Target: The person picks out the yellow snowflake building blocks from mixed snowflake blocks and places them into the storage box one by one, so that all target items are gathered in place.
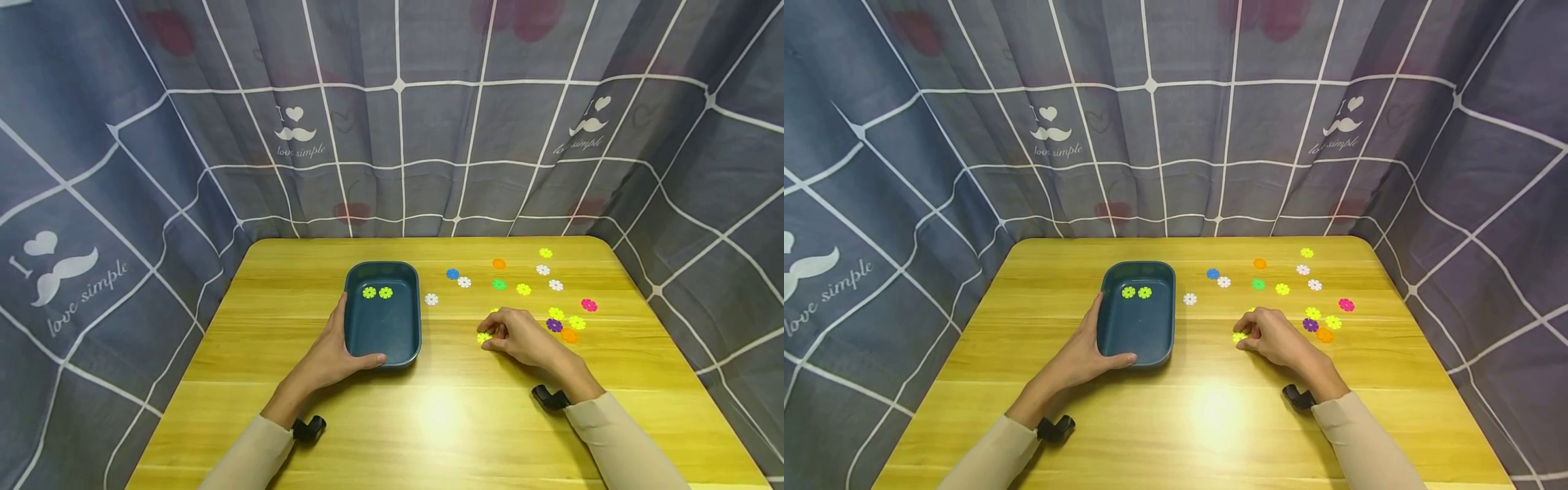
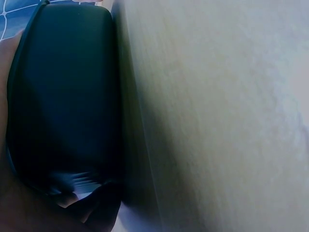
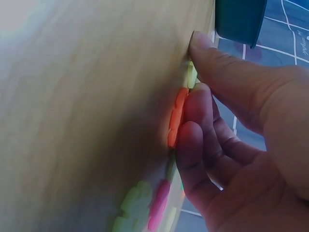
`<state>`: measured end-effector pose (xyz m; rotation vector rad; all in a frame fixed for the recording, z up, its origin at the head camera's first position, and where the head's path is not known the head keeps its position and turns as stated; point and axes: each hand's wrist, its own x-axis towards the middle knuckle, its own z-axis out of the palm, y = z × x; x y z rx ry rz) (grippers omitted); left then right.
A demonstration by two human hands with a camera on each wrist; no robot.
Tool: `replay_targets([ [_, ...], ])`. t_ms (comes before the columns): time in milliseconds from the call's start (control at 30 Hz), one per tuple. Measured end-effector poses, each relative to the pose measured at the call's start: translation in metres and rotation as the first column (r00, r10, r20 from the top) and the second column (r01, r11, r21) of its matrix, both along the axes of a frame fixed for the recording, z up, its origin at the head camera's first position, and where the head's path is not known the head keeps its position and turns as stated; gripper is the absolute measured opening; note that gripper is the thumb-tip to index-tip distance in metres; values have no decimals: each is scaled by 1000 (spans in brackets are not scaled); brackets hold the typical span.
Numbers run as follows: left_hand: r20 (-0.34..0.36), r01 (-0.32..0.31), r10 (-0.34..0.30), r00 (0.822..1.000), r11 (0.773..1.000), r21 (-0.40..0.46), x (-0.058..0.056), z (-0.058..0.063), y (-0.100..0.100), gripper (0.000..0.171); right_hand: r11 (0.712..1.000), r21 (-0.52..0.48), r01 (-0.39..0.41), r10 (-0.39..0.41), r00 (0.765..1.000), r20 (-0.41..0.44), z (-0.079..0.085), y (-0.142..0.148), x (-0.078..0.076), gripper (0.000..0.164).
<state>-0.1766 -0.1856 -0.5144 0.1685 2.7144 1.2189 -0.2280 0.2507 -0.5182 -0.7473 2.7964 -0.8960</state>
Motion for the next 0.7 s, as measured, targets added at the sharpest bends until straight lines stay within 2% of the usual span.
replay_targets([
  [700, 10, -4, 4, 1000, 1000, 6, 0, 0, 0, 156, 998, -27, -56, 55, 998, -42, 0, -2, 0, 21],
])
